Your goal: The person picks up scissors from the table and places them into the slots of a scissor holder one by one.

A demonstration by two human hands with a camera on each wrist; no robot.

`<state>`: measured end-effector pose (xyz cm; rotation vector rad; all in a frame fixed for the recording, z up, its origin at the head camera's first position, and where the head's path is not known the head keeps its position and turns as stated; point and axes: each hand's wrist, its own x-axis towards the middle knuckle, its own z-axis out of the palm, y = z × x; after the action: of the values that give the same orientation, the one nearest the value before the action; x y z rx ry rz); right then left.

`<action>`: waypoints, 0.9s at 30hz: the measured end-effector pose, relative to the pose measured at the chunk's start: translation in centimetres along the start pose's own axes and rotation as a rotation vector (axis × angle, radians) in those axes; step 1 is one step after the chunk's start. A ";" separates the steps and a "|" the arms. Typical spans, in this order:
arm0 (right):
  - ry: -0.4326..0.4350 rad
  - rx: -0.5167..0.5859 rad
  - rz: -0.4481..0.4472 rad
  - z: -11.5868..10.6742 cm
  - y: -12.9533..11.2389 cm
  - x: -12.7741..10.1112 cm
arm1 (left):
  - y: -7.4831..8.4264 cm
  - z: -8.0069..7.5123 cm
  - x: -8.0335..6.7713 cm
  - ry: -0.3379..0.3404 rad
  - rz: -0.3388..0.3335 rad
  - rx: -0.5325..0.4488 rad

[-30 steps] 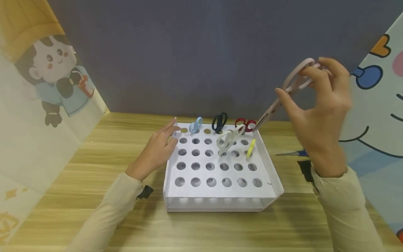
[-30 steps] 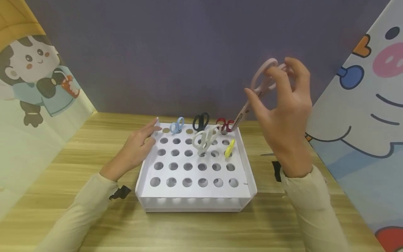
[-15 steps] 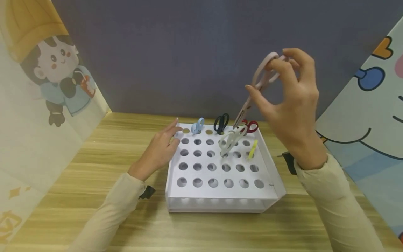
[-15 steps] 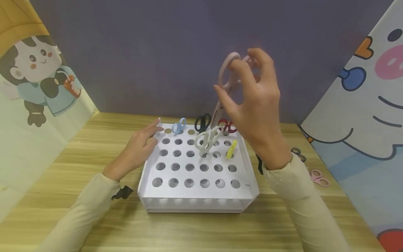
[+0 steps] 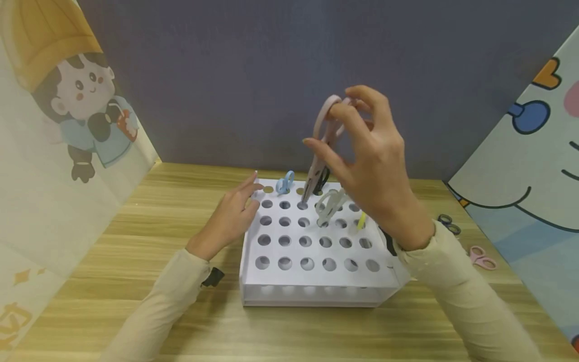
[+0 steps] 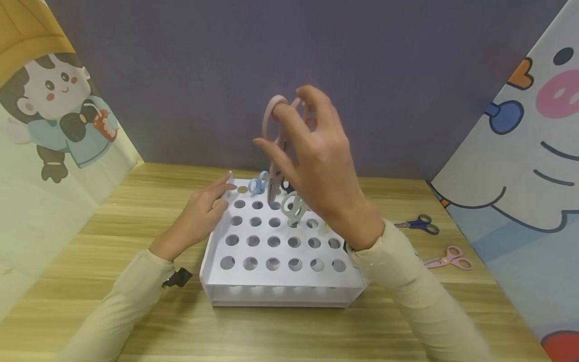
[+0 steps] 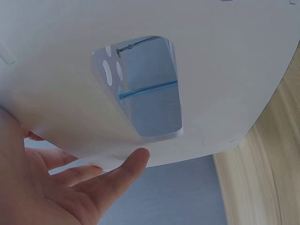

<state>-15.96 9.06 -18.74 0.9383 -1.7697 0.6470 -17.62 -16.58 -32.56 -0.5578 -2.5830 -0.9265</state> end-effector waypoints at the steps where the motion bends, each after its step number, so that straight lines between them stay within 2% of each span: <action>1: -0.013 0.003 -0.005 0.2 -0.3 -0.1 | 0.0 0.0 0.0 0.000 0.001 0.000; 7: -0.118 -0.007 -0.064 1.4 -2.1 -0.8 | 0.1 0.0 0.1 -0.001 -0.002 -0.007; 11: -0.146 0.010 -0.086 2.7 -2.6 -1.3 | 0.0 0.1 0.0 -0.008 -0.021 -0.017; 15: -0.181 0.022 -0.065 4.0 -2.6 -1.7 | -0.1 0.0 -0.1 -0.011 -0.034 -0.020; 20: -0.253 -0.017 -0.014 4.7 -2.4 -2.3 | -0.1 0.2 0.0 -0.017 -0.023 -0.009; 23: -0.326 -0.046 0.023 4.6 -2.6 -2.8 | 0.1 0.1 0.1 -0.017 -0.022 0.000; 27: -0.471 -0.102 0.052 4.4 -3.1 -3.3 | 0.2 0.0 0.1 -0.006 -0.018 0.006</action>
<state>-14.94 4.94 -23.44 1.0352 -2.2251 0.3797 -17.59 -16.41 -32.44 -0.5371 -2.5998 -0.9237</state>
